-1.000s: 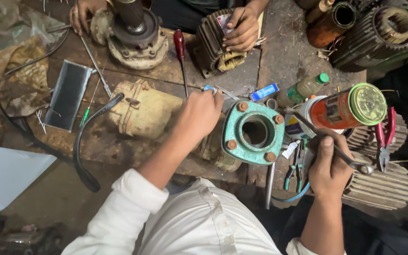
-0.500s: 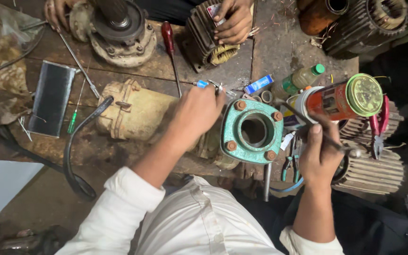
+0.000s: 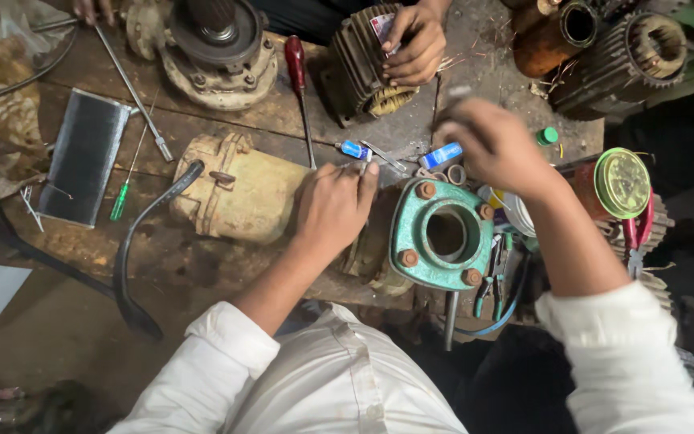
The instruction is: The person uses a wrench to loosen and tighten bolts on a cylindrical motor assembly on a workbench. They repeatedly adjust the bolts and reposition the motor while other people work nearby.
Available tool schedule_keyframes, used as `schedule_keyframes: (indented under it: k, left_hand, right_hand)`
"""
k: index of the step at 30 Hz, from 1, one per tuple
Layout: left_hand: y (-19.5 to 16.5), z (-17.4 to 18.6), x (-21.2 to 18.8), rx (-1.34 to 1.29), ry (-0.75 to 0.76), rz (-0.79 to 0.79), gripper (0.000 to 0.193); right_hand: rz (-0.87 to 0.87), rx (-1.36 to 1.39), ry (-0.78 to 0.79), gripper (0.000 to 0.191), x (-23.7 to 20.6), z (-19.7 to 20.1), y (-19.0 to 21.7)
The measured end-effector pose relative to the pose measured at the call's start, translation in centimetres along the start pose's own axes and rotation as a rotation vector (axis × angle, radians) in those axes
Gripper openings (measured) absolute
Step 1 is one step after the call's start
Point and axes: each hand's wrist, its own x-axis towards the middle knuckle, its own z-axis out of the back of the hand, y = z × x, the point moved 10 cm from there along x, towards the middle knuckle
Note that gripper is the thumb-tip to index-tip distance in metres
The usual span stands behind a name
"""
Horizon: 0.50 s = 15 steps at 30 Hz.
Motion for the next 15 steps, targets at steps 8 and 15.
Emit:
schedule_keyframes:
  k: [8, 15]
  left_hand:
    - [-1.8, -0.4, -0.1, 0.145, 0.044, 0.042, 0.044]
    - [-1.4, -0.2, -0.3, 0.080, 0.035, 0.088, 0.045]
  right_hand:
    - [-0.498, 0.244, 0.789, 0.041, 0.4, -13.8, -7.0]
    - [-0.359, 0.109, 0.740, 0.031, 0.3, -15.9, -8.2]
